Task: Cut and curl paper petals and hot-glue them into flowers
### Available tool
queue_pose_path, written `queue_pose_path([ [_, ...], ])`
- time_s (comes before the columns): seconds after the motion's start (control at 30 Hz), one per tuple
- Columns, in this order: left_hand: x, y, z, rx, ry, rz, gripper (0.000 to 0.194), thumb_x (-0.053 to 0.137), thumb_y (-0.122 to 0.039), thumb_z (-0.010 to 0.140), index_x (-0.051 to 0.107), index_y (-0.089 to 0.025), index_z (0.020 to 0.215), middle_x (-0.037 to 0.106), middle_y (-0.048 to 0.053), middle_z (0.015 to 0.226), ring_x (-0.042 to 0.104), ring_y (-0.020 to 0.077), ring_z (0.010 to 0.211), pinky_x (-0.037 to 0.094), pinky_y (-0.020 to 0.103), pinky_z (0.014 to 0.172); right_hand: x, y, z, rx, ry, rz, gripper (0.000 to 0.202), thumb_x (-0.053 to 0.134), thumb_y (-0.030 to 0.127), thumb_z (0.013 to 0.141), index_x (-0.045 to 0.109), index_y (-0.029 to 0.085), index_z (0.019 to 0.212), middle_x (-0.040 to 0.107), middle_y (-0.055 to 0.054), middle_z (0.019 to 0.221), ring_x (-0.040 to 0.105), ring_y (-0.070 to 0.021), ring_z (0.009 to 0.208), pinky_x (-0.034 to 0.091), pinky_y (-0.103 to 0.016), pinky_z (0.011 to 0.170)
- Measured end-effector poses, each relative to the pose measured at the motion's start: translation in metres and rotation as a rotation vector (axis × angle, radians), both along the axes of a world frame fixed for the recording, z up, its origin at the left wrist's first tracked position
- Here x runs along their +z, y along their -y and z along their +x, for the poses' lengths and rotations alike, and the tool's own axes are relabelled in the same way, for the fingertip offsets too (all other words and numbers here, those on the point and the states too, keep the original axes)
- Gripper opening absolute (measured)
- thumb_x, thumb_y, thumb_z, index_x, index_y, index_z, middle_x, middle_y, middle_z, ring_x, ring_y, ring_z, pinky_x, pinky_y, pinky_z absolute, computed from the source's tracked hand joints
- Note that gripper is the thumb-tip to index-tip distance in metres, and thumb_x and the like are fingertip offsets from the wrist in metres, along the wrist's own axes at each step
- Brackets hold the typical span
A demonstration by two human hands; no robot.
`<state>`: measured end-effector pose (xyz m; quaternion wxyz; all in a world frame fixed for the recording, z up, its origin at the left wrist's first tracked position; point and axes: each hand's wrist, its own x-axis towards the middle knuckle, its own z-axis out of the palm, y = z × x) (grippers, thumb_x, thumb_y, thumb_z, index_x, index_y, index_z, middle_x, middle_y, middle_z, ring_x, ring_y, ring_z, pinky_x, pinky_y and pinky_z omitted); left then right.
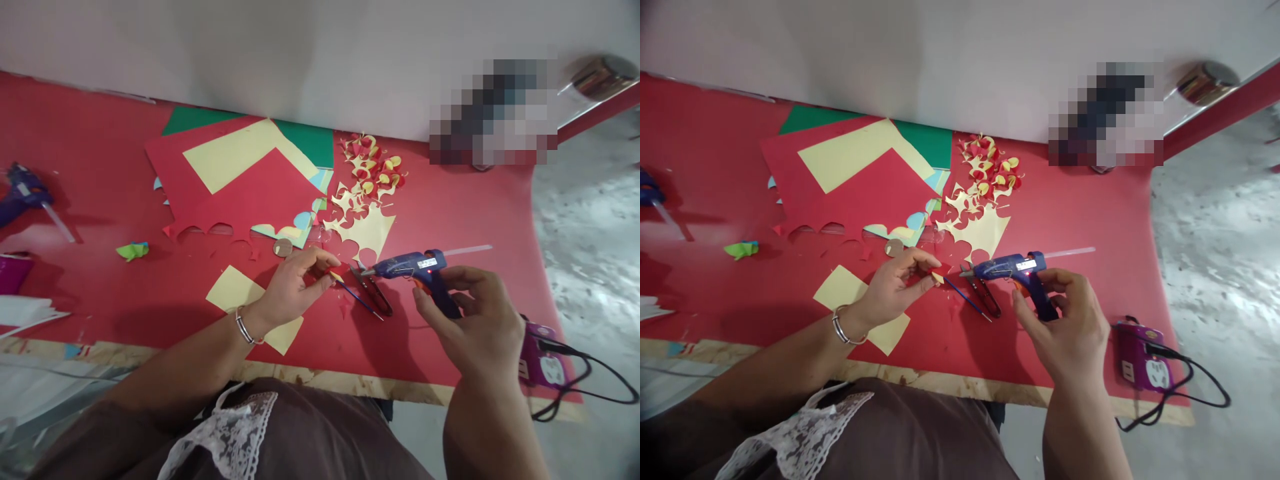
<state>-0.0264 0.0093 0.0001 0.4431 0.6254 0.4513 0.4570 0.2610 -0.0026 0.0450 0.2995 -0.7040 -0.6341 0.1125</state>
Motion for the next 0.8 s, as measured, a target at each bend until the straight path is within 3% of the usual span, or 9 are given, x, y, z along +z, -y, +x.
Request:
queue_pose_path([
  [0.23,0.001,0.004,0.004,-0.015,-0.042,-0.015,0.014,0.069,-0.021,0.098,0.068,-0.024,0.112,0.076,0.005,0.098,0.075,0.0180,0.090,0.061,0.032,0.078,-0.006,0.005,-0.016,0.133,0.107,0.219,0.028,0.081,0.044,0.091,0.068,0.029,0.111,0.077,-0.009,0.104,0.071,-0.0259,0.080,0.061,-0.043,0.072],
  [0.53,0.005,0.005,0.004,-0.006,-0.130,0.067,0.016,0.070,-0.018,0.097,0.070,-0.024,0.111,0.076,0.003,0.095,0.072,0.0173,0.090,0.058,0.033,0.082,-0.010,0.007,-0.018,0.221,0.135,0.274,0.030,0.083,0.034,0.092,0.067,0.027,0.116,0.077,-0.009,0.106,0.074,-0.0255,0.087,0.063,-0.042,0.074],
  [0.8,0.005,0.006,0.003,-0.010,-0.114,0.036,0.018,0.072,-0.017,0.096,0.070,-0.025,0.113,0.077,0.002,0.097,0.073,0.0168,0.092,0.059,0.031,0.082,-0.008,0.008,-0.018,0.231,0.133,0.295,0.030,0.084,0.030,0.091,0.068,0.029,0.116,0.077,-0.008,0.106,0.074,-0.0263,0.087,0.061,-0.042,0.072],
])
